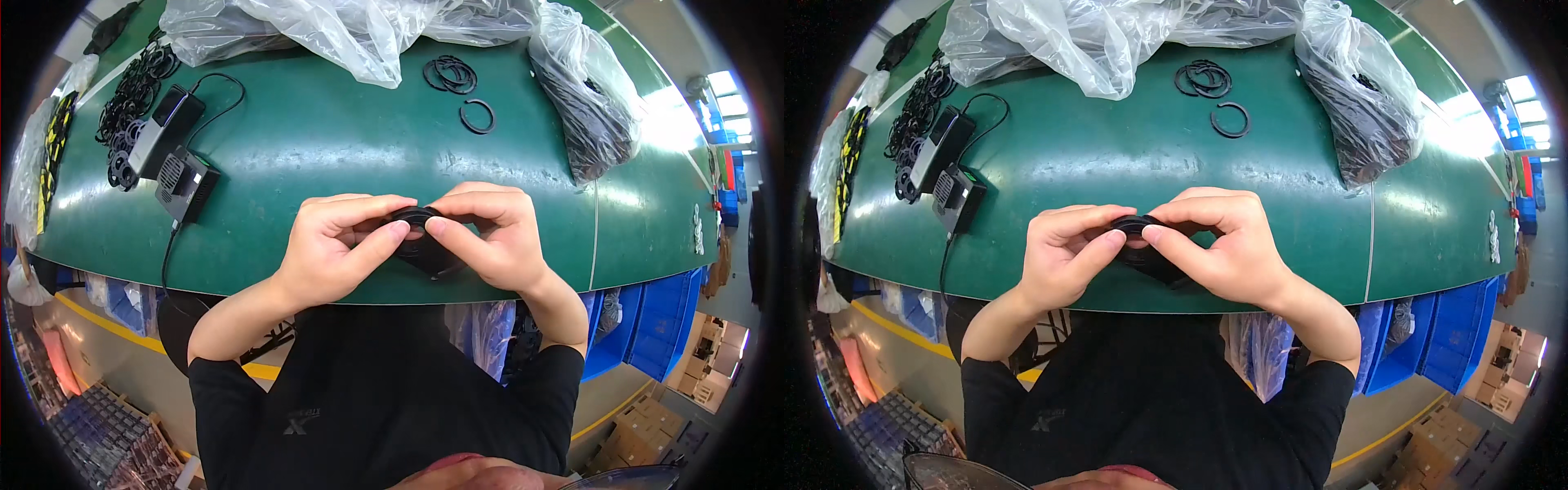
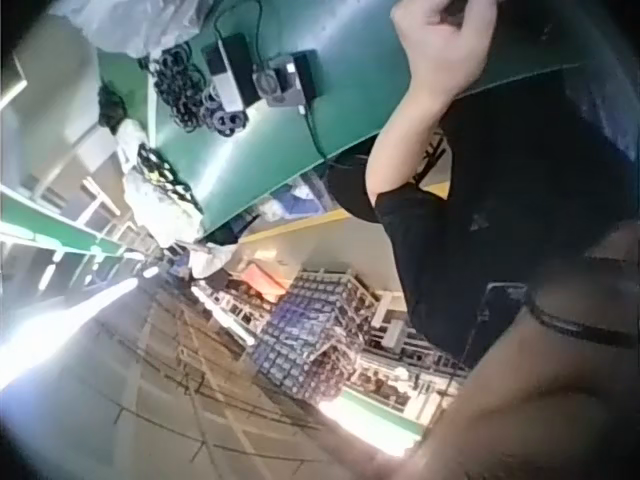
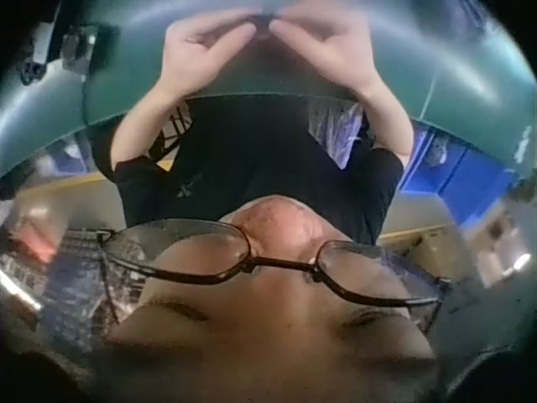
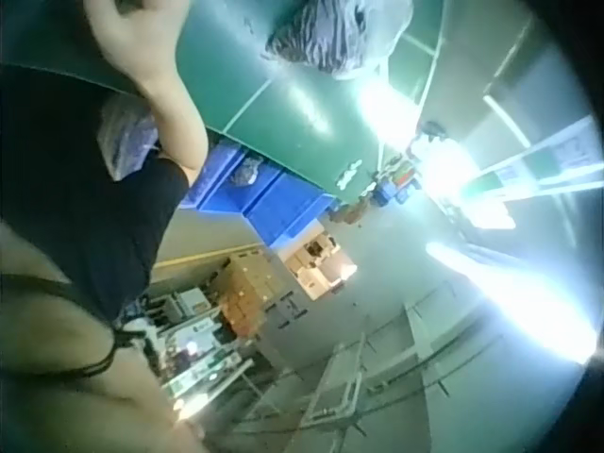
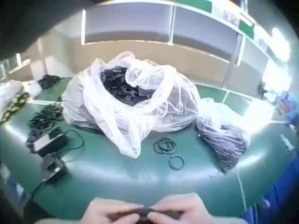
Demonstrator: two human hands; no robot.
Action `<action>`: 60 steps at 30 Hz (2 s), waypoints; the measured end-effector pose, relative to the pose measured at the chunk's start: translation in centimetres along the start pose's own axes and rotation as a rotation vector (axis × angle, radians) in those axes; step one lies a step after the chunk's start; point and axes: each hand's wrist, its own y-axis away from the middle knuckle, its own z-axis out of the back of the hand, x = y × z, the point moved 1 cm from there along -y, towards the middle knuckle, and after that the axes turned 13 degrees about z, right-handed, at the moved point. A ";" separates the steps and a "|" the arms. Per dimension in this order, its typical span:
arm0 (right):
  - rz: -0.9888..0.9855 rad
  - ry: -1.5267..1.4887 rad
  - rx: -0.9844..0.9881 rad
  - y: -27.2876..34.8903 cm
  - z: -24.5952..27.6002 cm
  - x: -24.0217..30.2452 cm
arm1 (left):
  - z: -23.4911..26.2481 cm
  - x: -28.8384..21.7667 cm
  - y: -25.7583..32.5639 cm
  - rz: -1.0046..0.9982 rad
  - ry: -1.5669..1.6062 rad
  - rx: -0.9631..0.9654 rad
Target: The person assembles small black plastic components by hand, inserting plastic rings into a plastic housing.
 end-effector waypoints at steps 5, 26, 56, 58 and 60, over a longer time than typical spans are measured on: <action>0.027 0.050 -0.024 0.0 -1.0 -0.4 | 0.2 -0.5 -0.1 -0.021 -0.191 -0.077; 0.093 0.035 -0.088 0.1 -2.0 -1.1 | 0.3 -0.4 -0.1 -0.144 -0.336 -0.140; -0.096 -0.209 -0.259 0.3 -0.6 -1.6 | 0.4 0.2 -0.3 0.337 0.106 0.123; -0.153 -0.305 -0.172 0.1 -0.8 -1.8 | 0.4 0.0 -0.2 0.334 0.159 0.044; -0.148 -0.236 -0.119 0.0 -1.1 -1.9 | 0.5 0.3 -0.1 0.333 0.160 0.038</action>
